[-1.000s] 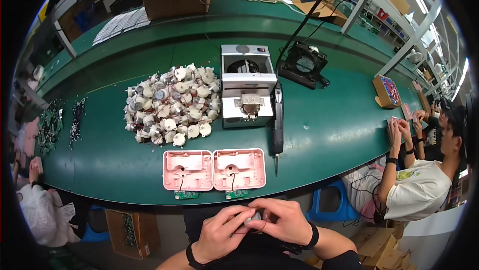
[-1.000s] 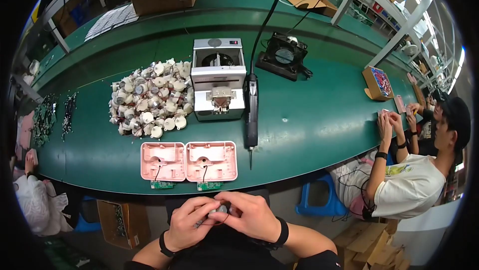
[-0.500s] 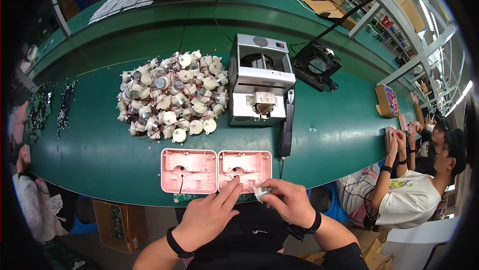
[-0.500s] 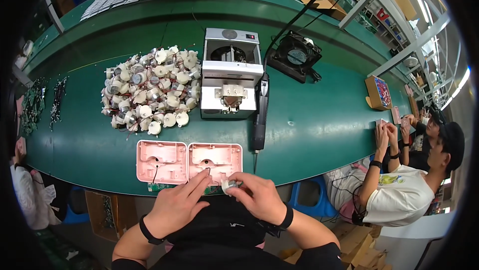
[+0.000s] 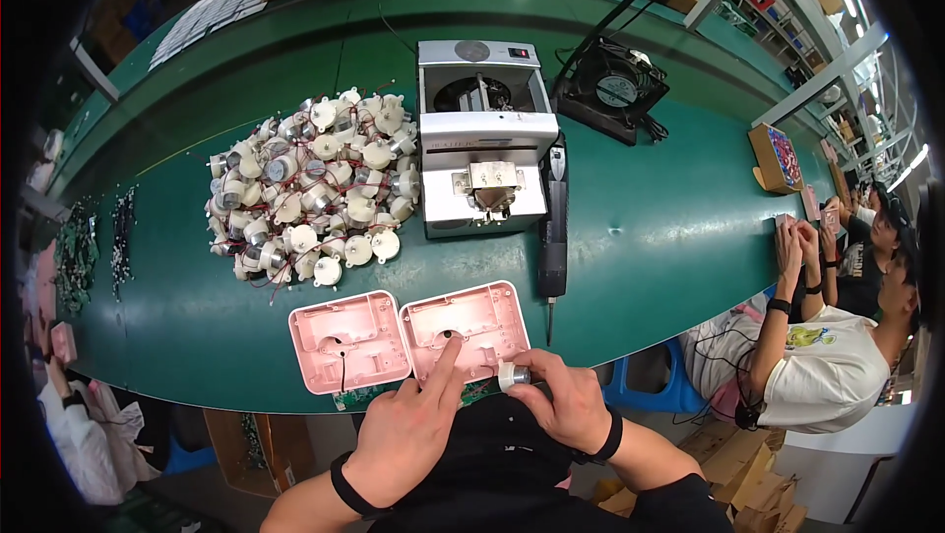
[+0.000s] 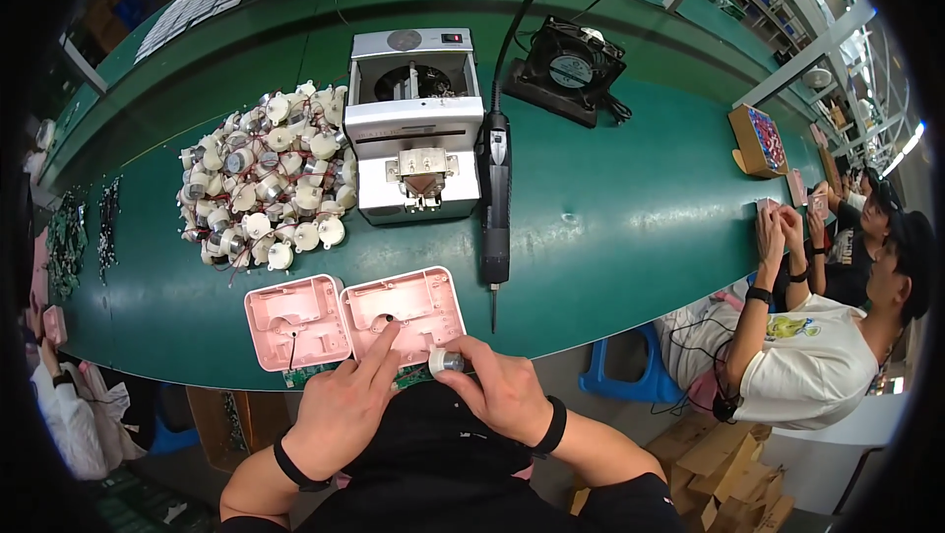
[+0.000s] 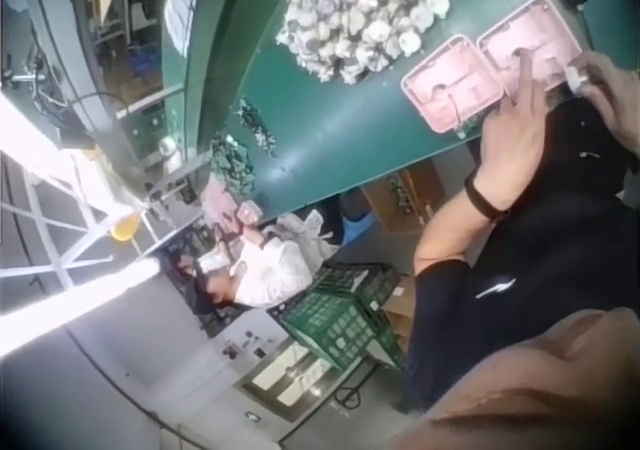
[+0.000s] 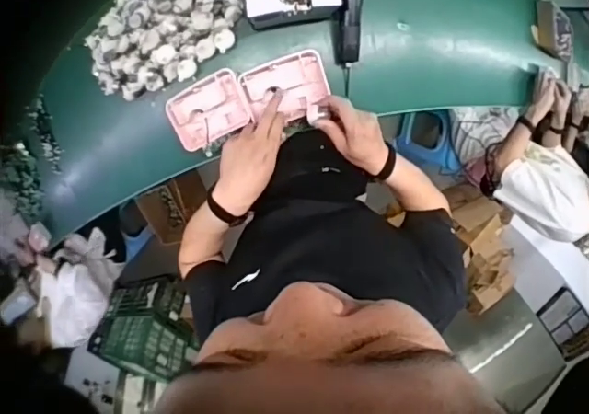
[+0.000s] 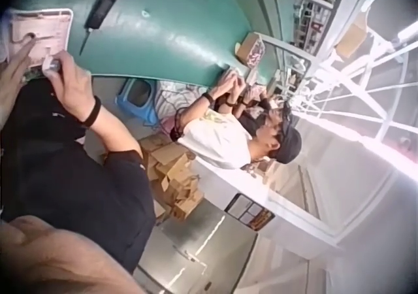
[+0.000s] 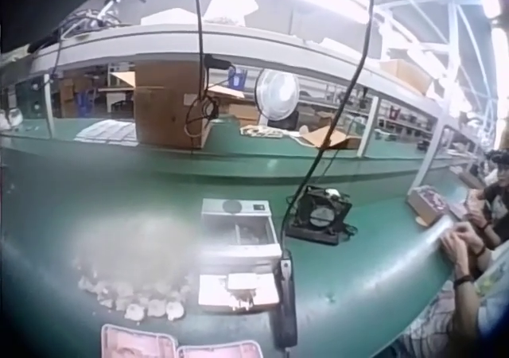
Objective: The person picks up a motor from a pile, places it into a pink plastic housing, and uses a power screwdriver to drive a screw into it, repeating the process for several housings.
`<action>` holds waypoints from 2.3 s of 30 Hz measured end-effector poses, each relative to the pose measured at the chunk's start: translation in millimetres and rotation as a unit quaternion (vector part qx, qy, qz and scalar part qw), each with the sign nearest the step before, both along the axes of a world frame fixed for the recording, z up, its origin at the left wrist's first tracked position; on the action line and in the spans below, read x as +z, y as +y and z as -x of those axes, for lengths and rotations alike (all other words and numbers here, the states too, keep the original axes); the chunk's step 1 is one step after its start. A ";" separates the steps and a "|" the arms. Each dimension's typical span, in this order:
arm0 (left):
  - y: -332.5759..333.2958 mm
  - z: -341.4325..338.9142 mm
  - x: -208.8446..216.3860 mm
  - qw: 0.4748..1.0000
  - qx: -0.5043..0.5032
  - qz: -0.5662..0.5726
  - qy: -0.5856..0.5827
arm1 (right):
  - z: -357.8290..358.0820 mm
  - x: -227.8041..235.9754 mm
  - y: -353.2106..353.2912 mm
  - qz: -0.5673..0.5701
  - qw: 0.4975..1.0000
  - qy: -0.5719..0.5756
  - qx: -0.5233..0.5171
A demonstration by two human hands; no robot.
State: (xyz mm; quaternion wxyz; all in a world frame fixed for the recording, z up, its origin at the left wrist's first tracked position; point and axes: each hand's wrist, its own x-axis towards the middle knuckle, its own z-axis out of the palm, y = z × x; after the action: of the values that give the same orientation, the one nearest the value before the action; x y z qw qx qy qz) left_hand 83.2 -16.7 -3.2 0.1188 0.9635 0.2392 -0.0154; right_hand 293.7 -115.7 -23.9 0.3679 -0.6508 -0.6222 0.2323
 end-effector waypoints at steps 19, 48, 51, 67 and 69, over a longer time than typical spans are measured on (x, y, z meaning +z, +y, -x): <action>-18.7 3.0 5.3 1.000 0.025 -0.001 -0.019 | -3.1 11.3 1.8 0.015 0.993 0.087 -0.079; -19.4 9.8 -19.9 0.991 0.043 -0.040 -0.124 | 15.1 25.1 84.5 -0.060 0.917 -0.325 0.225; -20.4 11.2 -18.0 0.991 0.040 -0.044 -0.123 | 14.2 24.6 85.0 -0.072 0.917 -0.323 0.223; -10.6 49.6 27.9 0.800 0.232 0.387 -0.395 | 48.6 66.1 57.3 -0.003 0.967 0.151 0.204; -15.1 38.8 16.3 0.791 0.184 0.372 -0.449 | 62.4 59.4 56.6 0.043 0.958 0.191 0.211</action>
State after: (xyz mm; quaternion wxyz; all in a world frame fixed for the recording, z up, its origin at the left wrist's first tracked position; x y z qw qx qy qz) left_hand 44.3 -31.8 13.1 0.5631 0.6809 0.3071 0.3534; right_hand 231.3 -59.1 35.5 0.3943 -0.4631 -0.6531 0.4511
